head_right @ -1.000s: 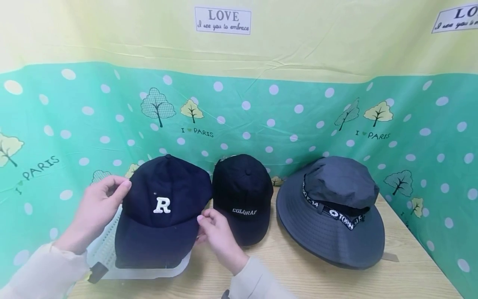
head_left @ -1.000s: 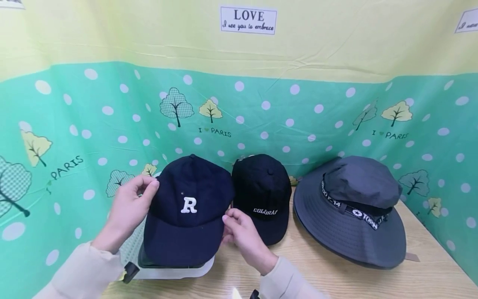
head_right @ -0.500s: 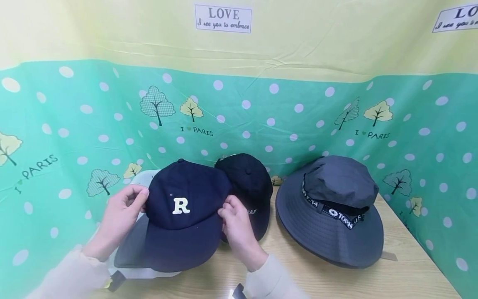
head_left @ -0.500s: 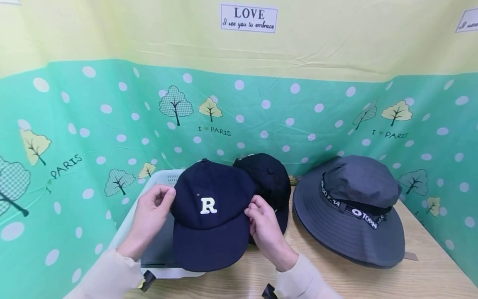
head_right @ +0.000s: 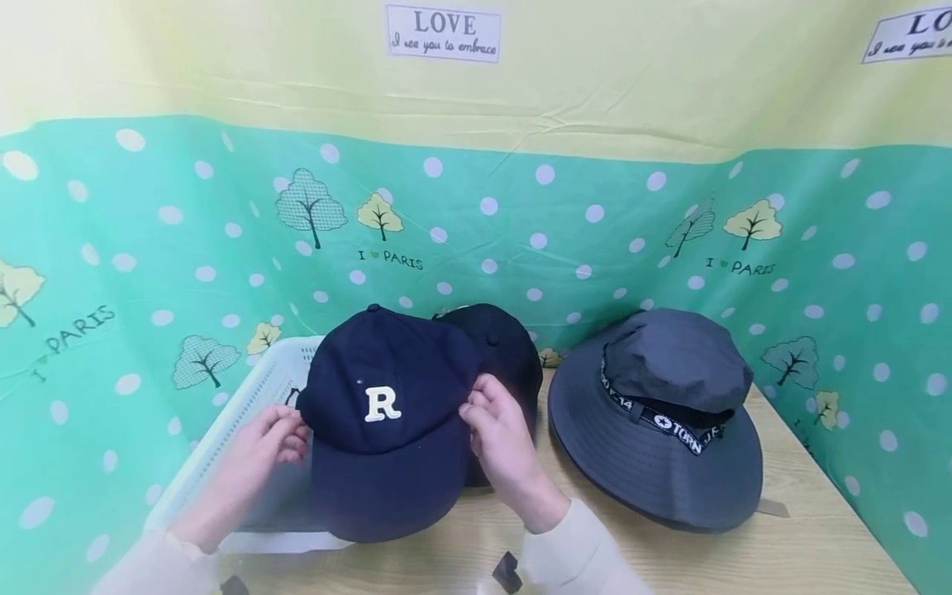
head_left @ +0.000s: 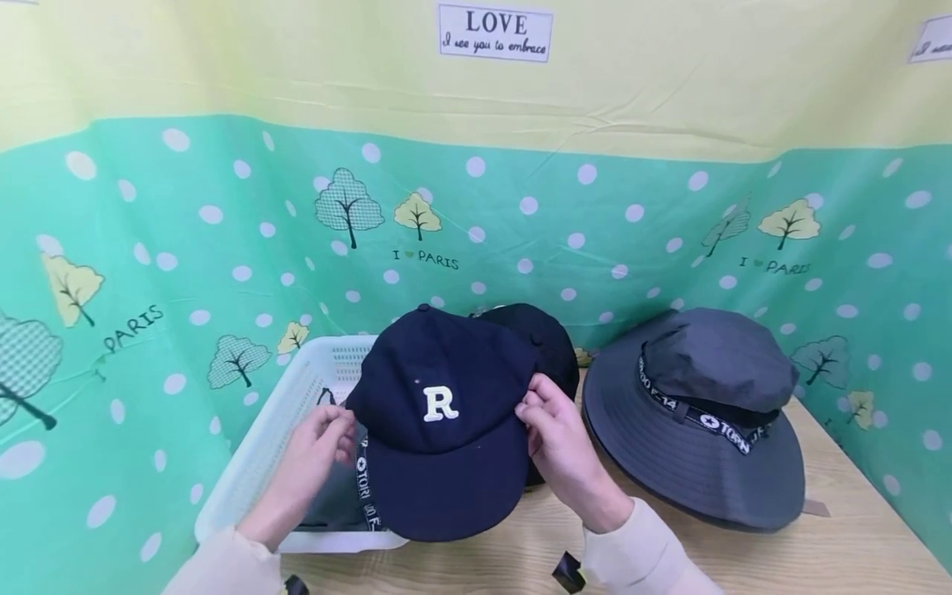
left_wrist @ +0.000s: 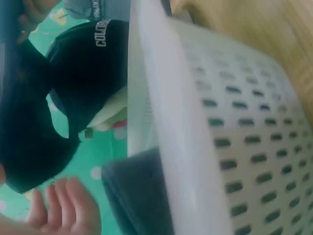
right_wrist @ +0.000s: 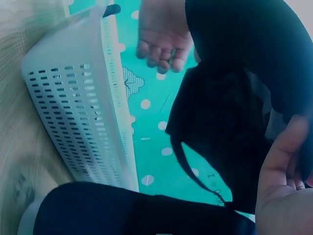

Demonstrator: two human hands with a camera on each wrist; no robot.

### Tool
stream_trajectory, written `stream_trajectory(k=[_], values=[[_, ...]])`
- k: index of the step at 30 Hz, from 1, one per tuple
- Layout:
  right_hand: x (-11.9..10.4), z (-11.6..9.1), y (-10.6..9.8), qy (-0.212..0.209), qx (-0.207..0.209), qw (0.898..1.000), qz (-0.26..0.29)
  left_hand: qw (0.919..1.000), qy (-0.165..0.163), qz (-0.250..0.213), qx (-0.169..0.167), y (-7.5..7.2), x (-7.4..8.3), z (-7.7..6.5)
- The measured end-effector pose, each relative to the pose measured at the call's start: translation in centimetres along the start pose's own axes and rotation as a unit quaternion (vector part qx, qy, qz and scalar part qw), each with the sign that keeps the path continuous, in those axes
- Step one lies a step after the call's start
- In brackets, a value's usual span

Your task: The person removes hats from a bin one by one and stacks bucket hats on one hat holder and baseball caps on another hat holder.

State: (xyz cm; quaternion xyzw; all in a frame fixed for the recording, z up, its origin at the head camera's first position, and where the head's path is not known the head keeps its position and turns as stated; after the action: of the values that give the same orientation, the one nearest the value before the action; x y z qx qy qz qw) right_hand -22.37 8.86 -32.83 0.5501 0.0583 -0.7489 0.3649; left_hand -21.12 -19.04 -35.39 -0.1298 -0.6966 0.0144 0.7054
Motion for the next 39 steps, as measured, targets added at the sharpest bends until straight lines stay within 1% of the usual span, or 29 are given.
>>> stream_trajectory(k=[1,2,4,6,7,8,9,10,12,16,20,23,26,29,32,34,37,39], values=[[-0.2,-0.1,-0.1,-0.002,0.0,1.0,-0.001,0.9987,0.006,-0.039,-0.032,0.5,-0.1,0.1],[-0.3,-0.2,-0.3,-0.003,0.001,1.0,-0.002,0.9946,0.018,-0.079,-0.065,1.0,-0.1,0.1],[-0.5,-0.3,-0.4,-0.005,-0.002,1.0,-0.005,0.9791,0.049,-0.151,-0.128,1.8,0.2,0.1],[-0.6,-0.5,-0.6,-0.006,-0.005,1.0,-0.011,0.9588,0.086,-0.202,-0.181,2.4,0.8,-0.1],[-0.7,-0.6,-0.6,-0.005,-0.006,1.0,-0.015,0.9504,0.103,-0.217,-0.198,2.6,1.1,-0.1],[-0.7,-0.7,-0.7,-0.006,-0.011,1.0,-0.018,0.9448,0.119,-0.223,-0.208,2.7,1.5,-0.2],[-0.8,-0.8,-0.8,-0.007,-0.015,1.0,-0.02,0.9413,0.131,-0.227,-0.213,2.9,1.8,-0.2],[-0.9,-0.9,-0.9,-0.01,-0.021,0.999,-0.022,0.9397,0.141,-0.225,-0.215,3.0,2.1,-0.2],[-1.2,-1.1,-1.1,-0.015,-0.036,0.999,-0.029,0.9404,0.155,-0.216,-0.212,3.2,2.6,-0.1],[-2.0,-1.7,-1.5,-0.033,-0.06,0.995,-0.066,0.9425,0.167,-0.2,-0.21,3.9,3.6,0.5],[-3.2,-2.0,-2.2,-0.046,-0.046,0.991,-0.115,0.9457,0.175,-0.181,-0.206,4.9,4.7,1.2],[-4.2,-1.9,-3.0,-0.054,-0.018,0.988,-0.141,0.9509,0.179,-0.163,-0.193,5.6,5.5,1.9],[-5.2,-1.4,-3.9,-0.067,0.014,0.988,-0.138,0.9551,0.179,-0.153,-0.18,6.2,6.5,2.9],[-6.1,-0.6,-5.2,-0.073,0.057,0.988,-0.126,0.9567,0.175,-0.16,-0.169,6.7,7.5,4.2],[-6.4,0.5,-6.7,-0.062,0.104,0.985,-0.121,0.9593,0.167,-0.167,-0.155,7.3,8.2,6.0],[-6.5,1.3,-7.7,-0.053,0.125,0.984,-0.116,0.9603,0.163,-0.173,-0.146,7.6,8.5,7.3],[-6.4,2.5,-9.1,-0.042,0.151,0.98,-0.119,0.9617,0.153,-0.185,-0.133,8.0,8.8,9.3],[-6.4,3.2,-10.0,-0.035,0.16,0.978,-0.125,0.9623,0.147,-0.191,-0.126,8.3,8.9,10.6]])
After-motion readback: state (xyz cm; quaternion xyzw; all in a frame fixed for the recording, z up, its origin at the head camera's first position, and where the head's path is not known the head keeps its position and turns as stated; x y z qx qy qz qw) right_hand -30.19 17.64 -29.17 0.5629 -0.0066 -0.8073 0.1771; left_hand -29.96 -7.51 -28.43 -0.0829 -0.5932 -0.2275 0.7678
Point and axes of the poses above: each hand's wrist, its own z-axis towards the middle knuckle, its own y-axis out of the palm, x = y × z, the point moved 7 cm from there along z, towards the middle knuckle, and after that the axes turned 15 degrees about -x, right-handed, at the moved point
